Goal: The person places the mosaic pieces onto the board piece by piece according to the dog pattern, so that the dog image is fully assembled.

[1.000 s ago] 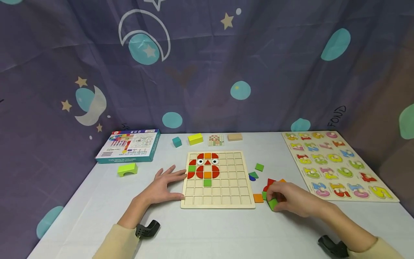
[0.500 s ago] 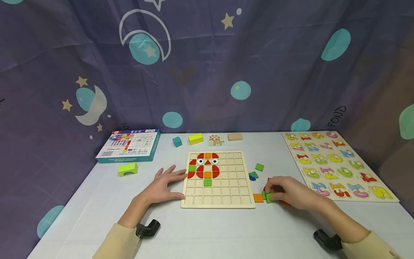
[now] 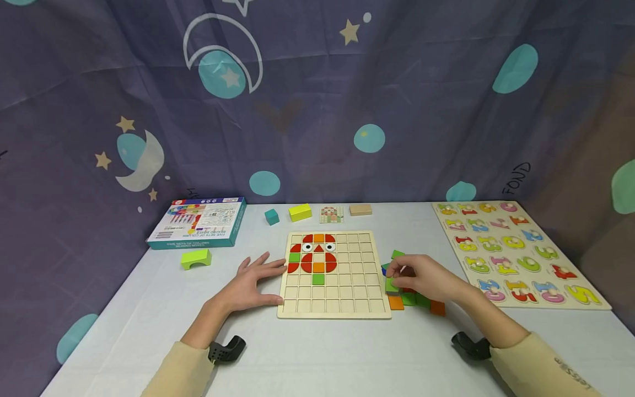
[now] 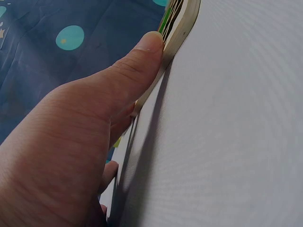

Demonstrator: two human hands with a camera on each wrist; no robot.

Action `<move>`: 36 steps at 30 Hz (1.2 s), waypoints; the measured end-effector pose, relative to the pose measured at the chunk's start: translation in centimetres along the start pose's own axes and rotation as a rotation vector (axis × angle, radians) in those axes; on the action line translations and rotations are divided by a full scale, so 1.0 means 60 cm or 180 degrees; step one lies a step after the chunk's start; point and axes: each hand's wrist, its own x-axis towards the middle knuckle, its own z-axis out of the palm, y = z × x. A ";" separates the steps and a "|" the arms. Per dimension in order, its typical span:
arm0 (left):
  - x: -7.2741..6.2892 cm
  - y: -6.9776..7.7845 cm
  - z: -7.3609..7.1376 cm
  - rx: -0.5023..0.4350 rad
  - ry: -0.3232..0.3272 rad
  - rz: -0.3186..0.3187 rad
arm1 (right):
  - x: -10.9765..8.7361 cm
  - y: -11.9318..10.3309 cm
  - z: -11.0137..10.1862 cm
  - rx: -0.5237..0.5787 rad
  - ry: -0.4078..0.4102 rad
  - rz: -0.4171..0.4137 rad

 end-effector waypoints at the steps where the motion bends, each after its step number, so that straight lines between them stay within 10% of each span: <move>1: 0.000 0.001 0.000 -0.0006 -0.0005 -0.0005 | 0.005 -0.003 0.004 0.0039 0.0007 0.0001; 21: -0.001 -0.002 0.000 0.0004 -0.0010 0.0019 | 0.111 -0.079 0.082 0.0142 -0.0104 -0.0321; 36: 0.002 -0.001 0.000 -0.0007 0.0011 0.0005 | 0.155 -0.121 0.143 -0.0450 -0.0182 -0.0615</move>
